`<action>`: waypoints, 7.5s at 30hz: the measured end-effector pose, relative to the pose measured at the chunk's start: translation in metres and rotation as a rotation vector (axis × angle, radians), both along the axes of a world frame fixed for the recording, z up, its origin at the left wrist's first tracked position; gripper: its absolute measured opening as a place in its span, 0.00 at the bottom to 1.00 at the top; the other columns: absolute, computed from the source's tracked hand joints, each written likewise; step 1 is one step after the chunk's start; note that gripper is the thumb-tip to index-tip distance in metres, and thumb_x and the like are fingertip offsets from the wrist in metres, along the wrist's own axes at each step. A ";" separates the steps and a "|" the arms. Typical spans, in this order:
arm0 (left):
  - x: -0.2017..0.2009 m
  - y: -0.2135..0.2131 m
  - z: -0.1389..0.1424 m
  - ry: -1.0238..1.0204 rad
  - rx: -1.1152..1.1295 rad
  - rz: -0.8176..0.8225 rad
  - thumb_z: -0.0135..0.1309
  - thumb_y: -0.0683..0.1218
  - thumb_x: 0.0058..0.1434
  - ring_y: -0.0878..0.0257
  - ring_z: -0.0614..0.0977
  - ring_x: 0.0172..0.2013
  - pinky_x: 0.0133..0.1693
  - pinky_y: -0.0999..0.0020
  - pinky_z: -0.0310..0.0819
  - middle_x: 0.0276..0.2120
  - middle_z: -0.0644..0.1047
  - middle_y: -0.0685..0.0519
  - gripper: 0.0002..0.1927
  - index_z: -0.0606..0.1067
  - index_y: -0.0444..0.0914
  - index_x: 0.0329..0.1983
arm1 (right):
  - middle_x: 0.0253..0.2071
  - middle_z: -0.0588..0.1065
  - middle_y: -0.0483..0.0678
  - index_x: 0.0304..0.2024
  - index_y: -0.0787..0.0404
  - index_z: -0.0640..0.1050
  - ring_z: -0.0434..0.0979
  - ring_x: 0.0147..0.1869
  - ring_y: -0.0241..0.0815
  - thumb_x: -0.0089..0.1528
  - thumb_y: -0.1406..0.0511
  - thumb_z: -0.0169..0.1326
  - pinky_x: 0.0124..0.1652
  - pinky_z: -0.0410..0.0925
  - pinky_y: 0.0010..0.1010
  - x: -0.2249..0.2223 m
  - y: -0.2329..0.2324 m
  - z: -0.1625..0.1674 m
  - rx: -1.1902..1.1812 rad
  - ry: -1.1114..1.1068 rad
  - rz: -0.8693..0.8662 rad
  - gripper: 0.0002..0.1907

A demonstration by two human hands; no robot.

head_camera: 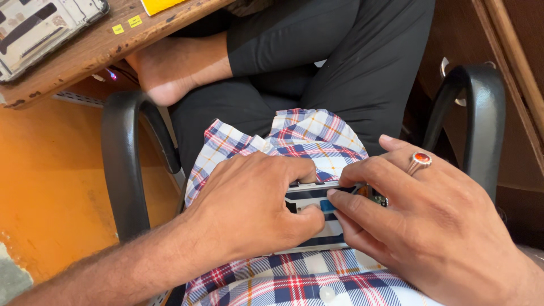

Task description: The person handles a disassembled smartphone, peeling off protective films from the internal frame and ribbon cables. They carefully align and press down the components while seated at a cluttered workbench.

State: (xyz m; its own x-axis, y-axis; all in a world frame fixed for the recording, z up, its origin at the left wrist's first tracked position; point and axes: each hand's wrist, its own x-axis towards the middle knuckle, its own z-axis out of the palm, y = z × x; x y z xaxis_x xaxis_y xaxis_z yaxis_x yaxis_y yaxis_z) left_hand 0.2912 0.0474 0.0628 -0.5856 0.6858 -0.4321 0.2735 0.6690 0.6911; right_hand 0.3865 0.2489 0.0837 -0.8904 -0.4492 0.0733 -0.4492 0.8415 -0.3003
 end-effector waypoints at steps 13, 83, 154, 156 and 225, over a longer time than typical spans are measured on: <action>0.000 0.003 0.000 -0.046 -0.019 -0.007 0.56 0.54 0.45 0.50 0.85 0.32 0.40 0.54 0.77 0.26 0.83 0.46 0.22 0.83 0.43 0.43 | 0.44 0.74 0.41 0.41 0.53 0.82 0.76 0.50 0.41 0.55 0.57 0.62 0.65 0.65 0.48 0.001 0.001 0.001 -0.005 0.003 -0.001 0.13; 0.003 -0.011 0.016 -0.068 -0.046 -0.040 0.53 0.54 0.48 0.49 0.84 0.30 0.39 0.52 0.76 0.24 0.81 0.46 0.17 0.83 0.42 0.36 | 0.41 0.78 0.34 0.37 0.50 0.81 0.79 0.41 0.36 0.54 0.59 0.64 0.64 0.67 0.42 0.007 -0.001 0.014 -0.076 -0.092 -0.070 0.10; 0.005 -0.016 0.011 -0.024 0.067 -0.083 0.54 0.55 0.47 0.52 0.86 0.30 0.39 0.54 0.78 0.27 0.83 0.47 0.25 0.83 0.43 0.47 | 0.38 0.78 0.35 0.38 0.49 0.81 0.78 0.43 0.36 0.52 0.58 0.66 0.67 0.65 0.49 0.005 -0.016 0.013 0.023 -0.045 -0.021 0.13; 0.005 -0.016 0.009 -0.025 0.075 -0.086 0.54 0.55 0.46 0.53 0.86 0.30 0.40 0.54 0.78 0.27 0.83 0.47 0.25 0.83 0.43 0.47 | 0.37 0.78 0.35 0.38 0.48 0.81 0.79 0.44 0.36 0.52 0.58 0.66 0.66 0.65 0.48 0.004 -0.015 0.012 0.047 -0.020 0.002 0.13; -0.024 -0.077 0.007 -0.273 0.734 0.613 0.53 0.46 0.62 0.64 0.87 0.27 0.27 0.70 0.78 0.31 0.84 0.48 0.17 0.72 0.33 0.52 | 0.35 0.77 0.44 0.37 0.59 0.84 0.75 0.41 0.42 0.44 0.61 0.74 0.43 0.62 0.35 -0.079 -0.087 0.005 -0.153 0.423 -0.269 0.20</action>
